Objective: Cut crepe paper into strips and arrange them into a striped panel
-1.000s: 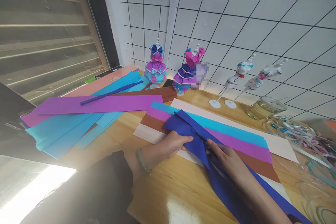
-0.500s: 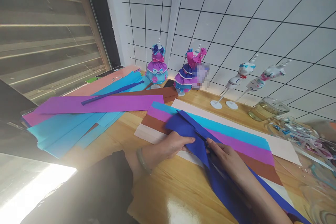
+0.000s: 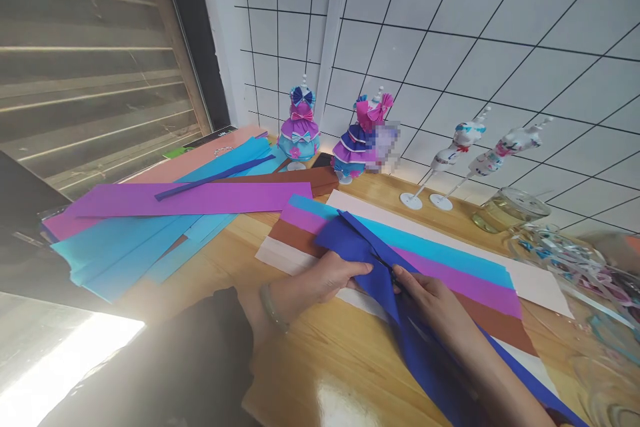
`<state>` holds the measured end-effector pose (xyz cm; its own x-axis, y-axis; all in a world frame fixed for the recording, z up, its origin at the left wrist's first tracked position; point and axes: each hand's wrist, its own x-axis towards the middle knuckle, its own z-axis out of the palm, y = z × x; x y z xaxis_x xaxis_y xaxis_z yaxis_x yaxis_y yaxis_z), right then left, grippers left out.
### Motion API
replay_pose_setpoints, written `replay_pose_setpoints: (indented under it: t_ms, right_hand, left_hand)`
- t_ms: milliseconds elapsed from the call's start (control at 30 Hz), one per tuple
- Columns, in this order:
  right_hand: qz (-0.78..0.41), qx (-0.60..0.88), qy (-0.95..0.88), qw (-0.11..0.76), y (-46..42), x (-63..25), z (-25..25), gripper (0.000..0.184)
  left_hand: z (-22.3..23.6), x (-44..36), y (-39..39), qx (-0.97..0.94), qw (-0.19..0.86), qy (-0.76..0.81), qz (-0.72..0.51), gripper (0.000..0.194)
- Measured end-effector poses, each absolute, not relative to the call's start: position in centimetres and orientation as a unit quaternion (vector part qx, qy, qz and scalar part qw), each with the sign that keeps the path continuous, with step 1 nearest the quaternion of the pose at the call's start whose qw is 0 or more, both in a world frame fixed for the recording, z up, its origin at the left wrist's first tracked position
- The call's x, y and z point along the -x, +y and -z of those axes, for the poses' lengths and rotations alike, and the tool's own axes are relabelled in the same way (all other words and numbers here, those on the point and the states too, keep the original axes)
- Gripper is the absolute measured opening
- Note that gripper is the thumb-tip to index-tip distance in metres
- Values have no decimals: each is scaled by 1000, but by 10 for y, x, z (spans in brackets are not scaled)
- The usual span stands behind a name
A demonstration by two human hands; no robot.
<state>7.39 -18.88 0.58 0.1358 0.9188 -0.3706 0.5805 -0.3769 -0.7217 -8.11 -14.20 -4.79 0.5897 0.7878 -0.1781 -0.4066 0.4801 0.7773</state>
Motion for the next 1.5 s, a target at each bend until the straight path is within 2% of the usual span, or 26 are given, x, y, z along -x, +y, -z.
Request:
replay_pose_setpoints:
  t_ms: [300, 567, 900, 1067, 1300, 1500]
  right_hand:
    - [-376, 725, -539, 206, -185, -71, -8, 53]
    - [-398, 715, -541, 196, -179, -69, -10, 51]
    - [-397, 713, -540, 206, -177, -73, 3, 51]
    - [-389, 709, -549, 212, -173, -77, 10, 53]
    - [-381, 716, -548, 205, -170, -74, 10, 54]
    - [-389, 718, -544, 195, -170, -71, 4, 56]
  left_hand:
    - [45, 81, -143, -367, 808, 283, -364, 43]
    - [45, 80, -142, -350, 814, 278, -371, 52]
    - [43, 81, -142, -354, 817, 270, -365, 44]
    - [39, 85, -134, -319, 779, 331, -427, 48]
    - [41, 89, -125, -300, 761, 329, -471, 23]
    - [43, 89, -122, -323, 766, 315, -459, 31]
